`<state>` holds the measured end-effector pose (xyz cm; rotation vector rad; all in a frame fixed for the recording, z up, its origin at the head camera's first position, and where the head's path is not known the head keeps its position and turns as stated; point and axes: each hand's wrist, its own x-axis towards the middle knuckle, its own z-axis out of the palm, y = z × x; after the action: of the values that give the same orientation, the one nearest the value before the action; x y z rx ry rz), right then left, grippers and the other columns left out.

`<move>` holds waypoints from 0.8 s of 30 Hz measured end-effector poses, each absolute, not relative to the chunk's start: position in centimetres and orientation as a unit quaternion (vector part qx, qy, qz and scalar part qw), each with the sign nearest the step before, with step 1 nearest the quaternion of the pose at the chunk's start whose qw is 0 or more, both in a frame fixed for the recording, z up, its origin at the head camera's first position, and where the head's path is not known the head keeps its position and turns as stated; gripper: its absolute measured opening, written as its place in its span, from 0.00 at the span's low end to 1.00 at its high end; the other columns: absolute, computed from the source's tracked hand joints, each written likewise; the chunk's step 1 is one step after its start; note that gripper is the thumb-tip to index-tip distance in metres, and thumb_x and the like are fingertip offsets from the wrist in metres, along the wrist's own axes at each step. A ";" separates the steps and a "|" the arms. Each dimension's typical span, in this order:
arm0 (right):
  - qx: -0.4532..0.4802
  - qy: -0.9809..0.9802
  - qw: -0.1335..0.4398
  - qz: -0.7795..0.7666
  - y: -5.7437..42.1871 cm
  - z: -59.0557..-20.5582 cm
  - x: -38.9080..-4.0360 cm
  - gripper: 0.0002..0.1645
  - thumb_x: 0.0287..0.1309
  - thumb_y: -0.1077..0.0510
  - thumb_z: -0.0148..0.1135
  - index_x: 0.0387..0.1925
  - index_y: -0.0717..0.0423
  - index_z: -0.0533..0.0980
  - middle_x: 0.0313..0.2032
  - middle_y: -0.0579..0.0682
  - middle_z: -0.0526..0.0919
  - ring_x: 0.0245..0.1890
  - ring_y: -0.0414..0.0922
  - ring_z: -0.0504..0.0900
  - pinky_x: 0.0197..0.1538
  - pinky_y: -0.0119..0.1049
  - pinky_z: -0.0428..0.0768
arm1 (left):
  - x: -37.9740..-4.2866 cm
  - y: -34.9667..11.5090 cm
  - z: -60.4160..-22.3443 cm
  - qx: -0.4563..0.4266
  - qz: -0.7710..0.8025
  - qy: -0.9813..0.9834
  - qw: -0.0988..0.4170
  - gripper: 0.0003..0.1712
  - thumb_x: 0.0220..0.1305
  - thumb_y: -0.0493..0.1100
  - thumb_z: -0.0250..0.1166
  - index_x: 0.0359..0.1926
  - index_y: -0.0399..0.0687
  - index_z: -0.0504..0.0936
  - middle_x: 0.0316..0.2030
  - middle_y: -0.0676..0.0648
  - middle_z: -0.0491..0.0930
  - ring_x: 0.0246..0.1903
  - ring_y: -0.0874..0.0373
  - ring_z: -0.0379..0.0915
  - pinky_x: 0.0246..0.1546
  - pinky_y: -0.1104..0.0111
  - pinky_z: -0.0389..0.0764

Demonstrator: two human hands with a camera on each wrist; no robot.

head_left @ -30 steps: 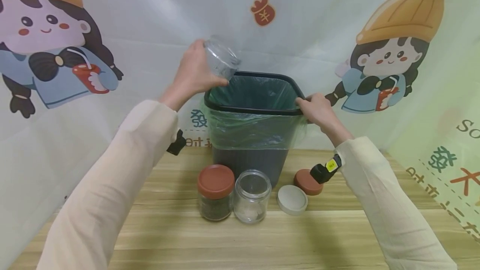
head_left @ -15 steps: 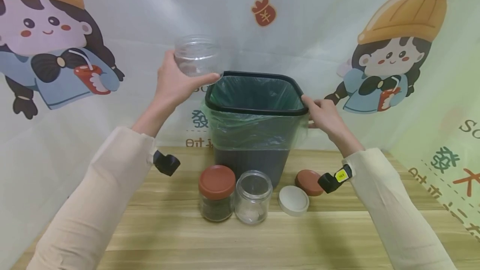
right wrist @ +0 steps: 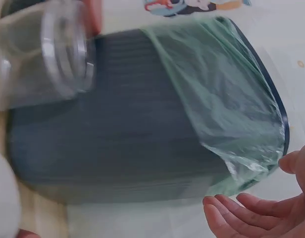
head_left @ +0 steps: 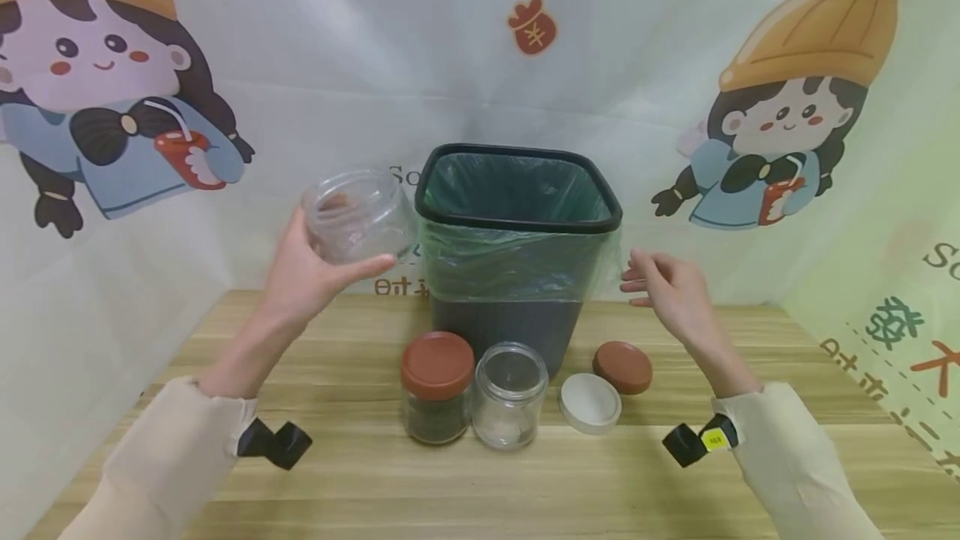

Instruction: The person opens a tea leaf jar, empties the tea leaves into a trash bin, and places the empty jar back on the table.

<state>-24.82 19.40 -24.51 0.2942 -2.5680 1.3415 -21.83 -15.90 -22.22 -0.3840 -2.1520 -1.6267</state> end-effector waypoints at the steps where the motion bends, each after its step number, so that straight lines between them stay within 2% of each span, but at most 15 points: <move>1: 0.105 -0.875 0.118 0.457 19.4 -25.1 -24.5 0.35 0.64 0.42 0.38 0.51 0.72 0.67 0.44 0.68 0.76 0.43 0.57 0.78 0.41 0.37 0.79 | -21.5 -15.8 -22.9 -0.144 -0.583 -0.775 0.198 0.48 0.42 0.37 0.72 0.62 0.46 0.54 0.55 0.45 0.63 0.52 0.53 0.62 0.53 0.60 0.69; 6: 0.148 -0.865 0.121 0.465 18.4 -27.9 -22.8 0.25 0.65 0.51 0.43 0.46 0.71 0.71 0.40 0.65 0.78 0.39 0.53 0.80 0.39 0.35 0.80 | -20.0 -15.0 -25.9 -0.189 -0.586 -0.773 0.152 0.47 0.39 0.32 0.72 0.60 0.43 0.57 0.53 0.45 0.67 0.51 0.54 0.65 0.50 0.67 0.71; 12: 0.228 -0.823 0.110 0.509 16.5 -30.7 -20.8 0.18 0.65 0.58 0.43 0.42 0.70 0.72 0.38 0.62 0.79 0.36 0.39 0.80 0.38 0.32 0.79 | -18.9 -13.3 -29.1 -0.262 -0.586 -0.759 0.109 0.47 0.35 0.32 0.74 0.58 0.43 0.60 0.52 0.44 0.70 0.49 0.52 0.68 0.49 0.63 0.71; 16: 0.319 -0.786 0.081 0.523 15.2 -32.2 -19.3 0.16 0.64 0.64 0.42 0.48 0.71 0.68 0.42 0.65 0.76 0.41 0.43 0.78 0.42 0.36 0.78 | -18.3 -11.7 -31.4 -0.305 -0.595 -0.740 0.075 0.48 0.32 0.34 0.75 0.57 0.41 0.61 0.51 0.43 0.70 0.48 0.51 0.69 0.49 0.65 0.72; 20: 0.394 -0.758 -0.004 0.520 14.4 -33.4 -17.9 0.25 0.64 0.63 0.43 0.59 0.72 0.56 0.52 0.67 0.69 0.52 0.52 0.71 0.51 0.40 0.74 | -17.5 -10.0 -33.6 -0.313 -0.600 -0.736 0.031 0.51 0.31 0.37 0.77 0.59 0.43 0.60 0.50 0.44 0.70 0.49 0.53 0.69 0.46 0.68 0.74; 24: 0.412 -0.740 -0.071 0.527 13.8 -34.6 -17.1 0.37 0.59 0.59 0.54 0.64 0.65 0.48 0.59 0.65 0.62 0.58 0.54 0.65 0.56 0.42 0.69 | -16.9 -8.8 -35.5 -0.293 -0.582 -0.759 -0.005 0.50 0.30 0.42 0.78 0.58 0.47 0.62 0.50 0.48 0.70 0.49 0.55 0.68 0.47 0.68 0.73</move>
<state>-17.14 13.78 -34.61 1.3575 -2.4354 1.7353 -16.90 -8.76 -35.54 -0.9240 -2.3906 -1.8323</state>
